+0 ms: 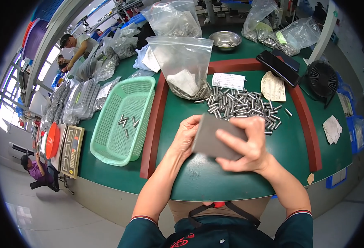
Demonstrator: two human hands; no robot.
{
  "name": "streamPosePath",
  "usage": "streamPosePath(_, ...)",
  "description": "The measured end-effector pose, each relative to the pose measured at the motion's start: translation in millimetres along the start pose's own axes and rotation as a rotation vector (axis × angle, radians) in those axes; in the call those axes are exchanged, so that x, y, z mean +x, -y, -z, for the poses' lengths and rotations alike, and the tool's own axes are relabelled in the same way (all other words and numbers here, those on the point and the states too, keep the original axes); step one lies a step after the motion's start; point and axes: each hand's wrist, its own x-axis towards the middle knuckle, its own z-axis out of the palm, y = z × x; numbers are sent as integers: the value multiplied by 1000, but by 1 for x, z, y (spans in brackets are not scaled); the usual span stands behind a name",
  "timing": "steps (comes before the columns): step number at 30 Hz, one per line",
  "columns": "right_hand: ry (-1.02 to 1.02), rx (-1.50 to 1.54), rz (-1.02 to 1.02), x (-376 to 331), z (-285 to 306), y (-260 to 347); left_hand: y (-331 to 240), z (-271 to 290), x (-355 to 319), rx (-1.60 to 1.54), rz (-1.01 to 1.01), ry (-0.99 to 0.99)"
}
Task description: Sanding small cylindrical metal parts using a sanding block at a workbench.
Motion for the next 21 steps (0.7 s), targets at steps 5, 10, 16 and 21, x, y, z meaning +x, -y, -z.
streamPosePath(5,-49,-130,-158,8,2,-13,-1,-2,-4,164,-79,101)
streamPosePath(10,-34,28,-54,2,4,-12,-1,-16,-5,194,-18,-83)
streamPosePath(16,-57,-256,-126,6,4,-31,-5,0,-2,239,-75,146)
streamPosePath(21,63,3,77,2,-3,2,-6,-9,-4,245,18,-7)
